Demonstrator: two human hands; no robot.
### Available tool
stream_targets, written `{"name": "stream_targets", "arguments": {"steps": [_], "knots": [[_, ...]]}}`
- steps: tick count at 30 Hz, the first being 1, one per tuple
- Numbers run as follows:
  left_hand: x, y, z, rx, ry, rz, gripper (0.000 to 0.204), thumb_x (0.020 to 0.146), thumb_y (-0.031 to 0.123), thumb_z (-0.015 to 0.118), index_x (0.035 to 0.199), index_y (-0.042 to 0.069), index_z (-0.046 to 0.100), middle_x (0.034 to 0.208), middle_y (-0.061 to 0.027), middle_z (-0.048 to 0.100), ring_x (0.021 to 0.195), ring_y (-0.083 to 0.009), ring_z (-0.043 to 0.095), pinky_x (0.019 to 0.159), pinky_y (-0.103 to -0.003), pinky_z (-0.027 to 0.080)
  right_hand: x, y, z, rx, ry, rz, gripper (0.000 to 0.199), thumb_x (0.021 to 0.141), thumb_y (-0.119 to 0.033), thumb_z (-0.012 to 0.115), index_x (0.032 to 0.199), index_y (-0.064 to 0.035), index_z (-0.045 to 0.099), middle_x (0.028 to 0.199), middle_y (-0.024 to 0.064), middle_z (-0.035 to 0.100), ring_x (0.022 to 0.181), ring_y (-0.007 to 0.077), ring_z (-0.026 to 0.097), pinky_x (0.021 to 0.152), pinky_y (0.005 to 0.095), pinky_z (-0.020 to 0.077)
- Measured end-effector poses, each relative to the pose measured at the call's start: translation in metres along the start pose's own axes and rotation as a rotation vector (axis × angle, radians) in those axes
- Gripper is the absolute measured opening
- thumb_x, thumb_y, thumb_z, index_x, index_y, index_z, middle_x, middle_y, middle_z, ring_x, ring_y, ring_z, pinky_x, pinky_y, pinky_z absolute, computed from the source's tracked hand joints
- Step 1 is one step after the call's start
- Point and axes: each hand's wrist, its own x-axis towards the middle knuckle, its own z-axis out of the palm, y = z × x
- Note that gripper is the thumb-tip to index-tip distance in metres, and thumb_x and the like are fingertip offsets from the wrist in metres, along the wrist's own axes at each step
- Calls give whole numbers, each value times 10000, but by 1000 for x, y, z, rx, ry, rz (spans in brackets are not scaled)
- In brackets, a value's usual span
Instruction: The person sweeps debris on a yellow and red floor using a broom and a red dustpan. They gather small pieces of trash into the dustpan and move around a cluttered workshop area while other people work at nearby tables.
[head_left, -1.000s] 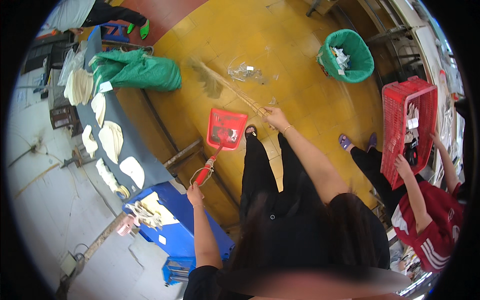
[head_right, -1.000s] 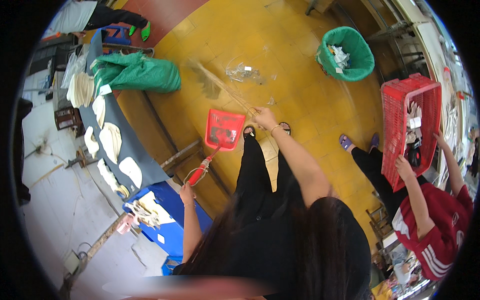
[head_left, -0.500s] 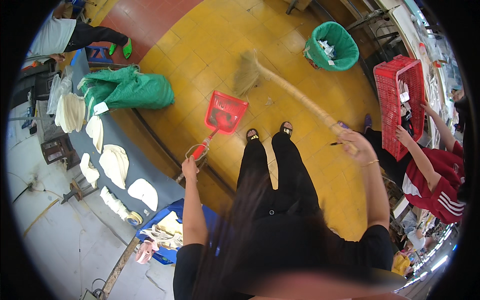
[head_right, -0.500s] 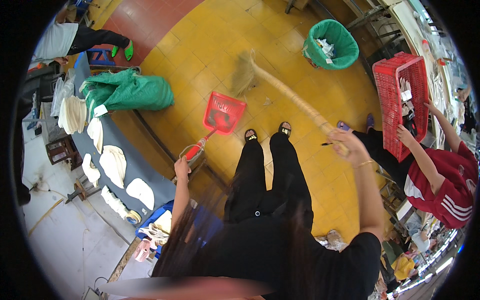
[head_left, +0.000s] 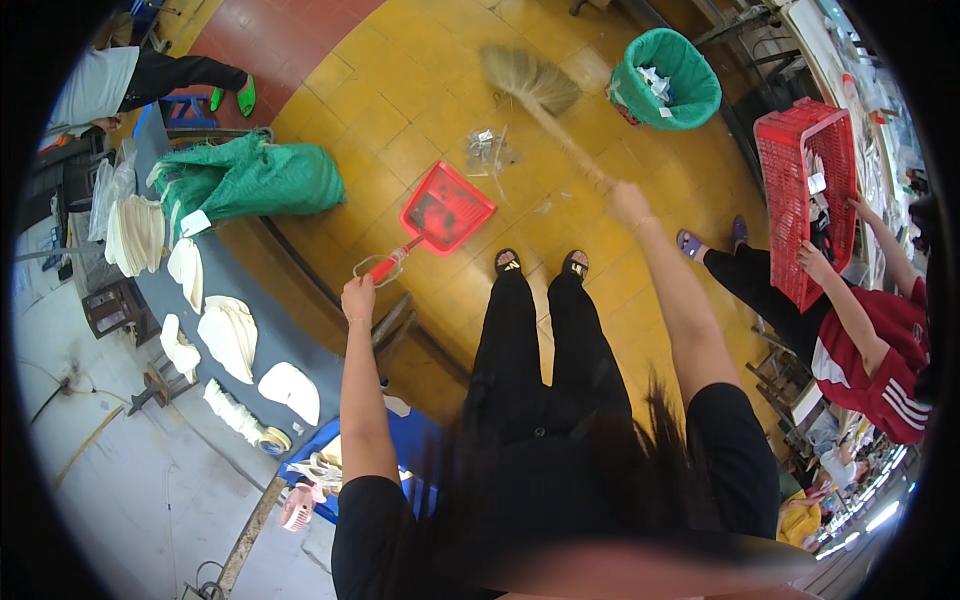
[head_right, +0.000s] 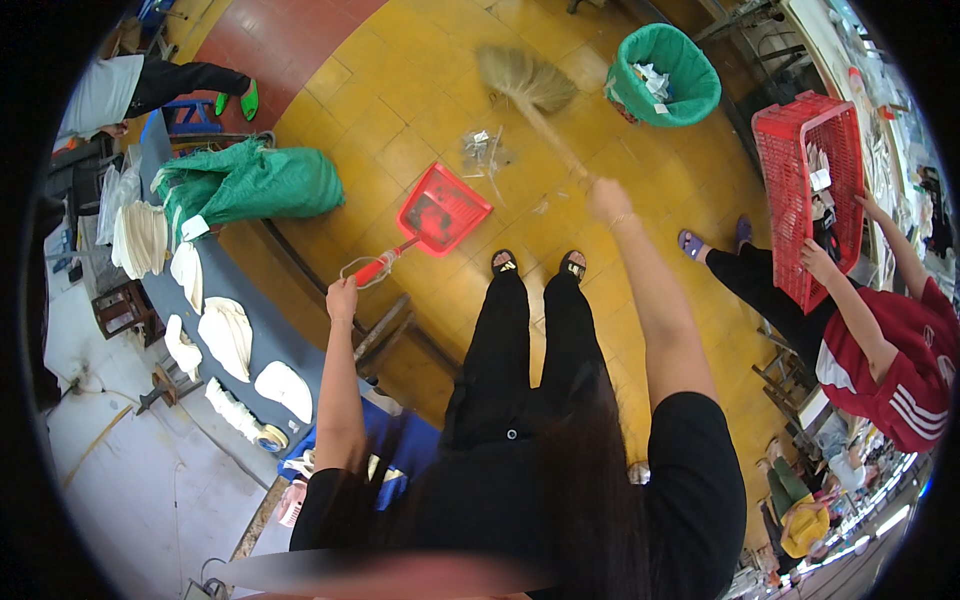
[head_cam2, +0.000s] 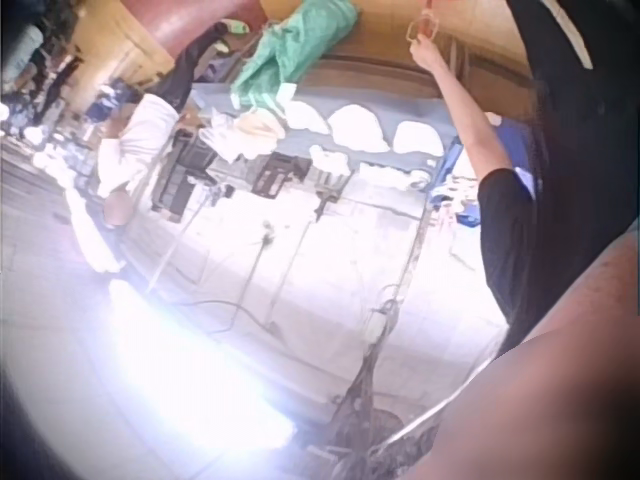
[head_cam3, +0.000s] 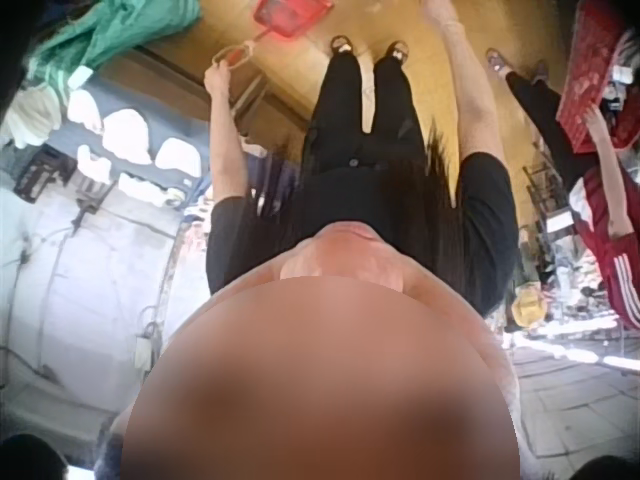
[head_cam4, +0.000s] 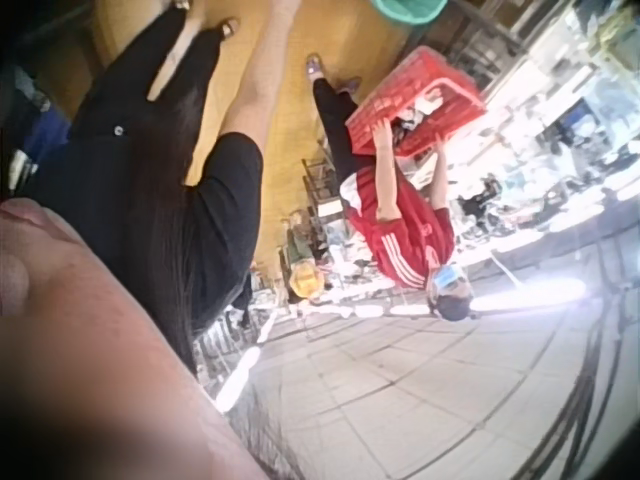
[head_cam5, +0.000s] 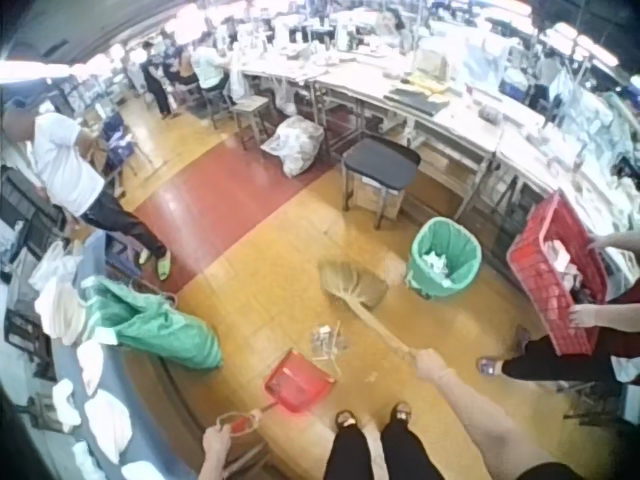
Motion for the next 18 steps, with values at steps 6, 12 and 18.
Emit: {"name": "stream_targets", "arguments": {"steps": [6,12,18], "knots": [[15,12,-16,8,-78,-69,373,811,353,491,837,12,639,757,-208,628,760,-361,616,704,-418,472,-139,-30,38,178,-200,79,517,692,-65,537,1206,-109,511,853,235,609,791,383,591,705,429,482],[28,-8,-12,-45,-143,-65,367,818,340,488,818,2,630,695,-204,612,702,-334,619,670,-403,469,-227,-23,-16,309,-214,88,575,648,-68,576,1213,-158,526,951,189,616,883,332,589,784,392,476],[36,-48,-13,-6,-170,43,386,826,359,493,823,-3,627,688,-195,606,670,-326,607,637,-402,452,-319,9,-66,384,-70,233,586,651,-61,592,1223,-168,521,971,177,620,859,301,603,770,344,480]]}}
